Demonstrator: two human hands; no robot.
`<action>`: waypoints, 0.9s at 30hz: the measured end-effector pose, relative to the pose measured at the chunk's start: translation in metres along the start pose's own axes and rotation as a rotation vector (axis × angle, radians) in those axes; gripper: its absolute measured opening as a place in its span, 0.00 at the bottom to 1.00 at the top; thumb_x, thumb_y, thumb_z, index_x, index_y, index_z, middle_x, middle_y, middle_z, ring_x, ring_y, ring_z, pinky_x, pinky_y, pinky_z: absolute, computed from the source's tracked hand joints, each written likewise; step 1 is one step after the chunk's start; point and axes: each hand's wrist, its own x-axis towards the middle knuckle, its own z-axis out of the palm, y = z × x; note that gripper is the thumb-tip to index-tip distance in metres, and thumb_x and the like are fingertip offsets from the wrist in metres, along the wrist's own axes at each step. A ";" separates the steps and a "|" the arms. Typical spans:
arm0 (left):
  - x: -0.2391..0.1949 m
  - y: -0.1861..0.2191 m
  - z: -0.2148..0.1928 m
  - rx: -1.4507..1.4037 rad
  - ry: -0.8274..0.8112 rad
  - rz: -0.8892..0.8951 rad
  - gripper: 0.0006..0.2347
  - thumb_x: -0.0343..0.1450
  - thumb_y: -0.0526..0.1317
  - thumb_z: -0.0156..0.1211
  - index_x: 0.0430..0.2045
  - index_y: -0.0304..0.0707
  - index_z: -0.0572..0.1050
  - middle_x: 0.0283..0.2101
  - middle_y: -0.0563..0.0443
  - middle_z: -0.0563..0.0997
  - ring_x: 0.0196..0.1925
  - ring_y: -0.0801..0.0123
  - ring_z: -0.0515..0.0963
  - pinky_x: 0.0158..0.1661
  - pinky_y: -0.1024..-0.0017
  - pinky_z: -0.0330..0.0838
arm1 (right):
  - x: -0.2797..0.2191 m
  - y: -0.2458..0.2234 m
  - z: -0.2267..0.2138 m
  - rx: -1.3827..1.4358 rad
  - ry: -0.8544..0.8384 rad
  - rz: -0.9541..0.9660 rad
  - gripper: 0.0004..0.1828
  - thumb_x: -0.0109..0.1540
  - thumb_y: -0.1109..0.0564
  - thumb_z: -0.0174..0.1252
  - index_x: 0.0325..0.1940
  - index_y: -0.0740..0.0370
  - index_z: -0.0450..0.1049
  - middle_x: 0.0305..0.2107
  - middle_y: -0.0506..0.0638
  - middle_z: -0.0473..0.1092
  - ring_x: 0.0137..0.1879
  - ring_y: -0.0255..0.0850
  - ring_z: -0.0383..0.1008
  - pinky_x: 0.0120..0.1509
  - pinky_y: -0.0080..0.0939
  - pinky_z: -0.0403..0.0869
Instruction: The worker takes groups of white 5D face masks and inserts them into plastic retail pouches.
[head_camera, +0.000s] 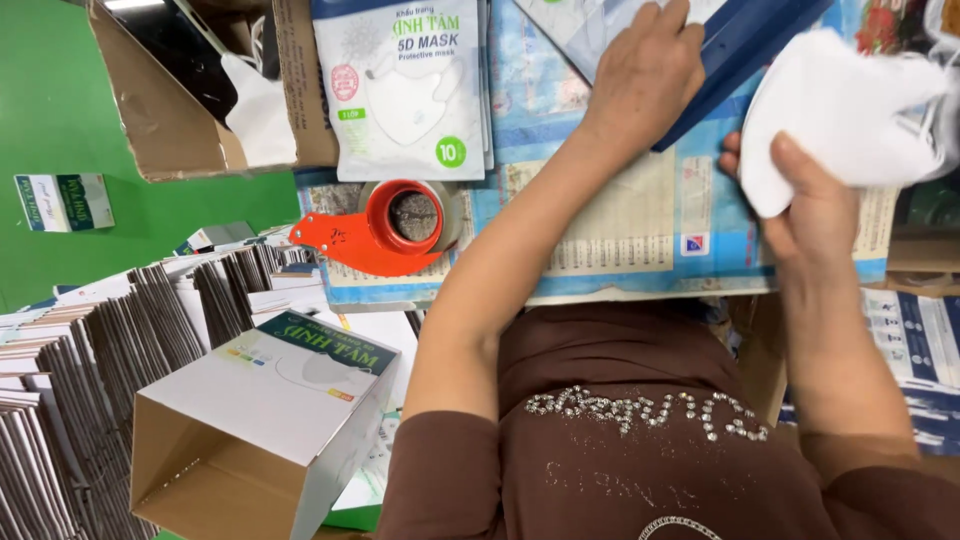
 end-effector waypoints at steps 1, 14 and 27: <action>0.001 -0.003 0.006 0.020 -0.029 -0.022 0.07 0.64 0.34 0.65 0.32 0.35 0.76 0.42 0.47 0.76 0.46 0.56 0.76 0.45 0.61 0.75 | 0.000 0.005 -0.005 -0.013 -0.036 -0.037 0.23 0.71 0.63 0.57 0.68 0.78 0.64 0.52 0.64 0.73 0.57 0.55 0.79 0.65 0.54 0.81; 0.002 0.017 -0.010 0.123 0.072 0.000 0.04 0.67 0.34 0.57 0.31 0.35 0.74 0.41 0.47 0.74 0.43 0.59 0.77 0.40 0.67 0.74 | -0.030 -0.022 0.068 -0.117 -0.154 -0.251 0.28 0.61 0.65 0.53 0.66 0.65 0.61 0.53 0.57 0.72 0.57 0.45 0.79 0.50 0.40 0.83; -0.028 0.072 -0.101 -0.432 0.332 -0.256 0.07 0.78 0.37 0.61 0.47 0.37 0.76 0.34 0.55 0.75 0.29 0.72 0.76 0.31 0.78 0.71 | -0.038 0.021 0.058 -0.206 -0.385 -0.255 0.29 0.72 0.65 0.57 0.77 0.66 0.57 0.65 0.56 0.65 0.67 0.46 0.72 0.65 0.44 0.77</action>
